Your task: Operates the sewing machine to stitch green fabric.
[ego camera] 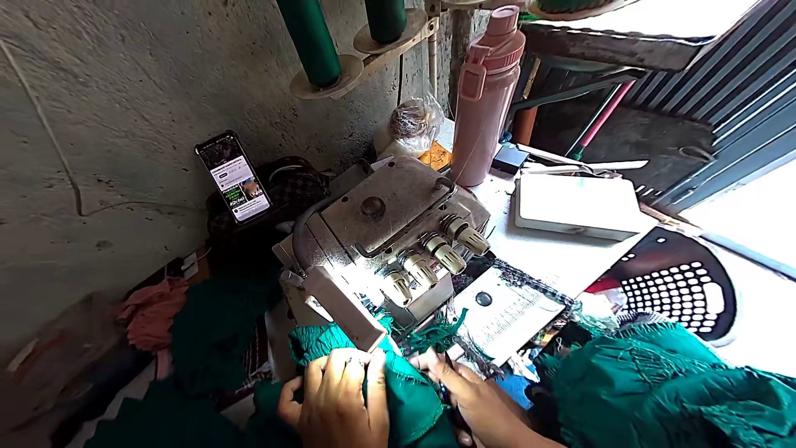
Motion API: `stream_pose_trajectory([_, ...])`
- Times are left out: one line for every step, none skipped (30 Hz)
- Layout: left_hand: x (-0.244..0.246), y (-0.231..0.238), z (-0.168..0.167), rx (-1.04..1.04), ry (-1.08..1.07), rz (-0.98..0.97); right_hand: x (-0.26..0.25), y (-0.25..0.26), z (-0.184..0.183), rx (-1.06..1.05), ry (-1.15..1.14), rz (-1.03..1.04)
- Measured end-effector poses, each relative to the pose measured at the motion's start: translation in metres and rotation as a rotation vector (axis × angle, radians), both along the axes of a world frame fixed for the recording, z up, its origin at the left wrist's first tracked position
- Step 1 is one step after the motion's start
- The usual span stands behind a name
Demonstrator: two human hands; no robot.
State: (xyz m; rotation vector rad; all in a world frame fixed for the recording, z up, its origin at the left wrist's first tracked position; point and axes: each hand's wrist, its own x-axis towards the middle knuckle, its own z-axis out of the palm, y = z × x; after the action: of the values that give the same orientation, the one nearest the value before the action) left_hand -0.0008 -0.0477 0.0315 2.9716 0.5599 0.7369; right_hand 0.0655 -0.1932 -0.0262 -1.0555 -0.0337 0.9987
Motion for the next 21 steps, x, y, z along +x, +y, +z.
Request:
stream_pose_trajectory([0.000,-0.005,0.004,-0.008,0.030,0.010,-0.002,0.002,0.001,0.010,-0.017,-0.028])
stream_pose_trajectory([-0.001,-0.010,0.008,-0.024,0.073,0.023,-0.006,0.005,0.001,0.035,-0.088,-0.067])
stream_pose_trajectory([-0.002,-0.016,0.011,-0.068,0.122,0.031,-0.010,0.008,0.000,0.061,-0.153,-0.117])
stream_pose_trajectory([-0.005,-0.020,0.014,-0.144,0.170,0.035,-0.013,0.011,-0.001,0.074,-0.196,-0.163])
stream_pose_trajectory([-0.007,-0.020,0.017,-0.247,0.209,0.032,-0.014,0.013,-0.001,0.072,-0.236,-0.186])
stream_pose_trajectory([-0.010,-0.018,0.019,-0.369,0.227,0.024,-0.015,0.014,0.000,0.059,-0.271,-0.193])
stream_pose_trajectory([-0.013,-0.014,0.019,-0.496,0.220,0.020,-0.015,0.014,0.002,0.047,-0.304,-0.190])
stream_pose_trajectory([-0.016,-0.010,0.018,-0.609,0.208,0.018,-0.015,0.014,0.002,0.046,-0.335,-0.178])
stream_pose_trajectory([-0.017,-0.006,0.018,-0.697,0.194,0.014,-0.014,0.014,0.004,0.047,-0.358,-0.164])
stream_pose_trajectory([-0.019,-0.003,0.017,-0.756,0.180,0.011,-0.014,0.015,0.006,0.044,-0.375,-0.154])
stream_pose_trajectory([-0.020,-0.001,0.018,-0.794,0.168,0.009,-0.014,0.016,0.009,0.045,-0.387,-0.142])
stream_pose_trajectory([-0.020,0.000,0.018,-0.812,0.163,0.009,-0.014,0.016,0.012,0.046,-0.394,-0.129])
stream_pose_trajectory([-0.020,0.001,0.020,-0.811,0.157,0.009,-0.013,0.017,0.015,0.041,-0.395,-0.112])
stream_pose_trajectory([-0.020,0.000,0.021,-0.792,0.151,0.008,-0.012,0.018,0.018,0.031,-0.390,-0.091])
stream_pose_trajectory([-0.019,-0.001,0.023,-0.754,0.150,0.003,-0.011,0.019,0.020,0.019,-0.383,-0.072])
stream_pose_trajectory([-0.019,-0.003,0.025,-0.707,0.150,-0.004,-0.010,0.021,0.022,0.011,-0.384,-0.063])
stream_pose_trajectory([-0.018,-0.005,0.027,-0.657,0.153,-0.011,-0.009,0.022,0.024,0.010,-0.397,-0.060])
stream_pose_trajectory([-0.018,-0.008,0.027,-0.615,0.153,-0.023,-0.007,0.022,0.024,0.024,-0.433,-0.055])
stream_pose_trajectory([-0.017,-0.011,0.026,-0.579,0.148,-0.039,-0.002,0.019,0.023,0.045,-0.506,-0.017])
stream_pose_trajectory([-0.016,-0.013,0.021,-0.548,0.135,-0.050,0.002,0.018,0.021,0.011,-0.596,0.013])
stream_pose_trajectory([-0.016,-0.015,0.015,-0.510,0.112,-0.050,0.006,0.018,0.019,-0.059,-0.683,0.000])
